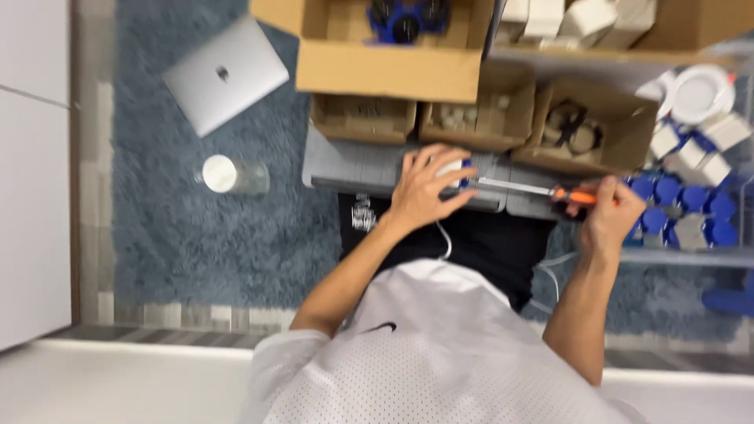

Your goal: Assembling a small electrical component using a screwdriver

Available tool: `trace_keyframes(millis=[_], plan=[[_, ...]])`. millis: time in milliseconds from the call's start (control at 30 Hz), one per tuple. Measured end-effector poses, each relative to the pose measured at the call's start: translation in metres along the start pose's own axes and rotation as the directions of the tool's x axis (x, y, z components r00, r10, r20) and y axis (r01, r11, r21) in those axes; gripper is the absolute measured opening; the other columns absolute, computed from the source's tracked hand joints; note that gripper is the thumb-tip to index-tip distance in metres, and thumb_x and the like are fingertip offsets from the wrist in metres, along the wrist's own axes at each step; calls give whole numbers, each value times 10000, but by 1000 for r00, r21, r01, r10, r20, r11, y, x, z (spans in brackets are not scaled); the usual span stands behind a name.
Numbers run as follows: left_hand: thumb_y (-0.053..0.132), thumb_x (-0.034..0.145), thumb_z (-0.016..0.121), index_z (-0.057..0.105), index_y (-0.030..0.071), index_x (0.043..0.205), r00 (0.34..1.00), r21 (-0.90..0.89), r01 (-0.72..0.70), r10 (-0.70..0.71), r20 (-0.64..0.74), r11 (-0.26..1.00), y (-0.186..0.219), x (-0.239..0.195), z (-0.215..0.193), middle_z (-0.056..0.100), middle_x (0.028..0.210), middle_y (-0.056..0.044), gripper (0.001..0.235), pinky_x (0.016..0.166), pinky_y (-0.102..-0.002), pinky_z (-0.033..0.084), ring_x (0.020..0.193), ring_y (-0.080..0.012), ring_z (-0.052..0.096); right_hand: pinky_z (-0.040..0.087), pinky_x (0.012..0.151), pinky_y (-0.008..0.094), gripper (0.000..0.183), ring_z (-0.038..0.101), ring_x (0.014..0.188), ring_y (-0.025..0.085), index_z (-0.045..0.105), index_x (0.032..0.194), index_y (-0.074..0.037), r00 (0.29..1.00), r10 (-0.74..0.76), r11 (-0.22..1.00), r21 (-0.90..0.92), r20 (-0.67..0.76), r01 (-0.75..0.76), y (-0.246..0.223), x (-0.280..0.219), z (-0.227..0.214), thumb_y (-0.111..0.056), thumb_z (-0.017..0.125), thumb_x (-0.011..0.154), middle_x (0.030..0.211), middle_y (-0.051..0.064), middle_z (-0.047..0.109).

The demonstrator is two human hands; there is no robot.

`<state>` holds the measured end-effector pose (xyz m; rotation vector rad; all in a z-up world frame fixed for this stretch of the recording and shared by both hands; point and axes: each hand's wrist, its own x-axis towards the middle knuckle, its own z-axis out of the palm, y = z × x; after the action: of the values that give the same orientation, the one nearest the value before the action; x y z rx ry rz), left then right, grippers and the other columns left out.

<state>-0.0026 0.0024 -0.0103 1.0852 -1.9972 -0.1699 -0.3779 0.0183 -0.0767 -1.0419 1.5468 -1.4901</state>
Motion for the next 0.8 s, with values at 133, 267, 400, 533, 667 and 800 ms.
trace_keyframes(millis=[133,267,400,533,667,800], plan=[[518,964,893,791,340,1227,999,-15,28,-28,20,999,-1,1,1,708,1418,62,333,998,-516,448,1319,-268,641,473,442,357,500,673,581,316,616,899,62,999,25,999,22,22,-25,7,-1,-9,-234,613,1302,765,194,615],[521,991,869,824,314,1242,998,-36,20,-18,67,999,-5,-5,7,679,1449,54,328,1026,-523,440,1342,-260,593,515,454,396,512,709,622,395,648,922,76,999,-3,995,97,35,0,7,-9,-9,-333,730,1219,772,227,637],[498,1012,855,831,308,1230,997,-54,23,-19,76,998,-5,-1,3,677,1441,45,290,1054,-532,437,1346,-261,588,590,497,413,617,731,665,397,669,965,92,995,-54,993,108,85,44,1,-8,-2,-487,777,1148,766,249,649],[521,994,883,811,321,1273,998,-60,19,-15,62,998,-5,-3,5,694,1429,48,350,1063,-514,429,1335,-262,611,571,511,418,668,747,716,436,664,981,89,988,-102,985,149,114,85,-5,-13,-1,-558,801,1074,809,256,657],[448,981,896,857,322,1204,999,-86,-6,10,44,996,-8,2,4,688,1436,45,259,1090,-531,393,1341,-287,588,629,577,384,640,738,703,364,690,1032,103,983,-92,989,128,161,72,-5,-9,1,-526,796,1081,883,277,713],[558,918,930,835,319,1253,998,-80,10,-5,61,997,1,5,-4,710,1412,49,422,1121,-535,390,1320,-273,623,651,626,370,636,736,709,348,703,1082,117,975,-87,994,83,204,71,-13,-13,2,-514,786,1082,938,274,730]])
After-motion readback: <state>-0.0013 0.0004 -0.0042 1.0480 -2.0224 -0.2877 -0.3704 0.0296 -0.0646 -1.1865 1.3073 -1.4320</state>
